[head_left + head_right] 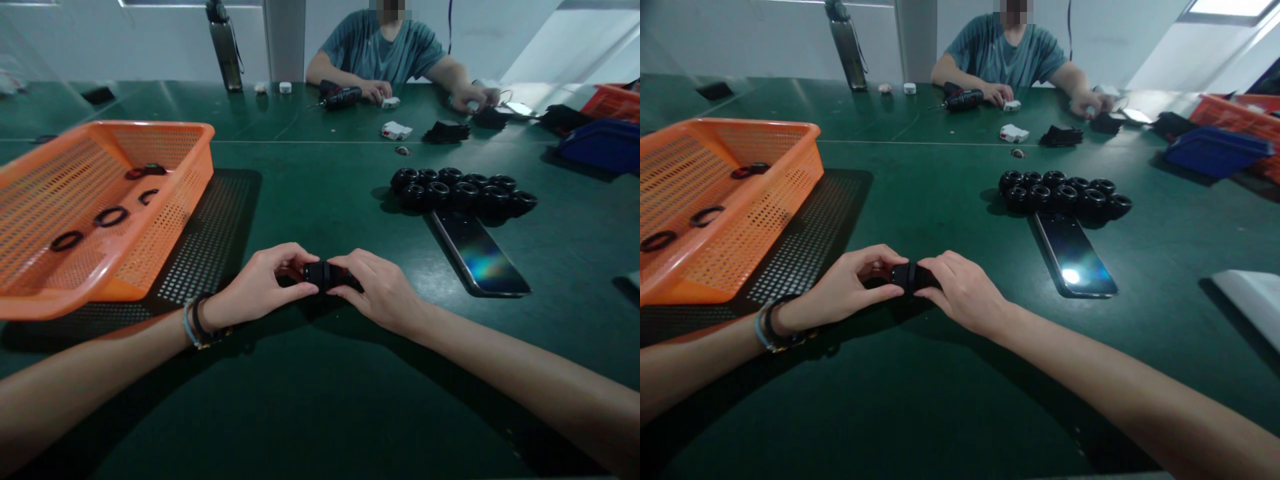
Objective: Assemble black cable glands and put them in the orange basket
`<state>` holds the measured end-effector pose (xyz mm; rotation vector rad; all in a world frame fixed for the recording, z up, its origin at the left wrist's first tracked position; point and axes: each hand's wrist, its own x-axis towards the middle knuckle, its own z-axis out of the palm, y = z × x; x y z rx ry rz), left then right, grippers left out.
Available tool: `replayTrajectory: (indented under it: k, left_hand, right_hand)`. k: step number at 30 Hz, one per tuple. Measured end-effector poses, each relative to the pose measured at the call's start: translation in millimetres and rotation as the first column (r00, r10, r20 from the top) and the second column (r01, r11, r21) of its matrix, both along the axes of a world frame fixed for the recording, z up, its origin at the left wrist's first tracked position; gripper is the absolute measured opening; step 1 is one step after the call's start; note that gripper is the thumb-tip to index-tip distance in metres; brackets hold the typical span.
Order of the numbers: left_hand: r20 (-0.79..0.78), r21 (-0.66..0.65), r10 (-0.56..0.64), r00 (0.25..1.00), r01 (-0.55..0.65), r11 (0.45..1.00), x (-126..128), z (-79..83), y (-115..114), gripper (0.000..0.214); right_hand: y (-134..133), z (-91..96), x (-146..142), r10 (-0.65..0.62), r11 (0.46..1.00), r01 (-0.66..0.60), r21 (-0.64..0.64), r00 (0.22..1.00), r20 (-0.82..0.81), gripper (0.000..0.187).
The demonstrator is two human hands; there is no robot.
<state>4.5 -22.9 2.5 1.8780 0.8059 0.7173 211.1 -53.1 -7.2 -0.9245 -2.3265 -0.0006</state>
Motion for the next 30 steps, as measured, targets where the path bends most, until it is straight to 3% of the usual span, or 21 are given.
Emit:
replayTrajectory:
  k: [13,30]
  left_hand:
    - [-0.033,0.229,-0.025,0.999,0.032,0.973,-1.5,-2.8,-2.1,0.021]
    - [-0.074,0.326,-0.027,0.997,0.05,0.944,-2.0,1.0,-1.6,0.018]
  right_hand:
    - [1.6,-1.9,-0.8,-0.019,1.0,0.02,-0.016,0.999,0.035,0.039]
    - [3.8,-1.4,-0.9,-0.022,0.99,0.033,-0.136,0.996,0.082,0.052]
